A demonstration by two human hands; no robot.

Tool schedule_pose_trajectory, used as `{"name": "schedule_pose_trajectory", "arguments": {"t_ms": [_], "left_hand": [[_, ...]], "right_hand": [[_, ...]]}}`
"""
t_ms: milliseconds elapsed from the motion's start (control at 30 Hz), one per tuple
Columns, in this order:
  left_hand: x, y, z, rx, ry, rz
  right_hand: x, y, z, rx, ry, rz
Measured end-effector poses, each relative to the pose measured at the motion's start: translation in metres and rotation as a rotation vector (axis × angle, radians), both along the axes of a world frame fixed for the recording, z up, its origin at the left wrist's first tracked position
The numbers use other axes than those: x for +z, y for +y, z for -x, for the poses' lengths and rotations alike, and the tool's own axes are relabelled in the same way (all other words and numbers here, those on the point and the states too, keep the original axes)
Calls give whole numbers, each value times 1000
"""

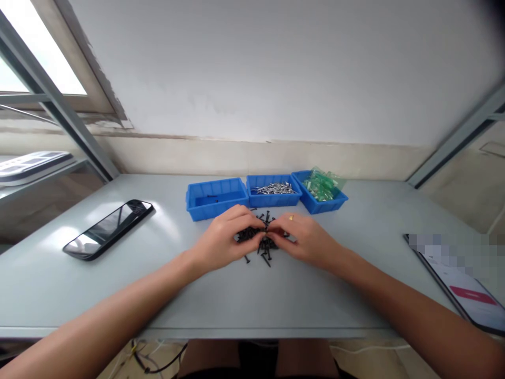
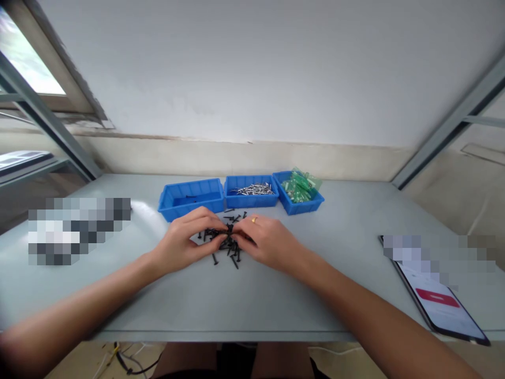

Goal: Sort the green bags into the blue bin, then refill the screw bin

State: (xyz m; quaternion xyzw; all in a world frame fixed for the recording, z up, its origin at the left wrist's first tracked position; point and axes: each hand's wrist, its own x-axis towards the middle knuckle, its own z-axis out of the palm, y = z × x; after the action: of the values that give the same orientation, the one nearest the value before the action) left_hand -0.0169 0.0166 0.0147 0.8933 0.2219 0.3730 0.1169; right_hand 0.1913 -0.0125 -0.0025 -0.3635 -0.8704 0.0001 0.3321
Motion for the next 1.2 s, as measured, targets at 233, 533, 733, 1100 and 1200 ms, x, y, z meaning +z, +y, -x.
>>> {"name": "schedule_pose_trajectory", "arguments": {"t_ms": [233,533,733,1100,1200], "left_hand": [[0,-1,0,-121,46,-32],[9,53,38,637,104,-96],[8,49,34,534,158,-104],[-5,15,8,-14,387,48],[-5,12,6,-22,393,64]], "right_hand": [[-2,-2,3,63,-6,59],[6,3,-10,4,-223,276],[-1,7,-10,50,-326,364],[-12,12,-7,18,-364,192],[-12,14,-10,-13,-387,132]]}}
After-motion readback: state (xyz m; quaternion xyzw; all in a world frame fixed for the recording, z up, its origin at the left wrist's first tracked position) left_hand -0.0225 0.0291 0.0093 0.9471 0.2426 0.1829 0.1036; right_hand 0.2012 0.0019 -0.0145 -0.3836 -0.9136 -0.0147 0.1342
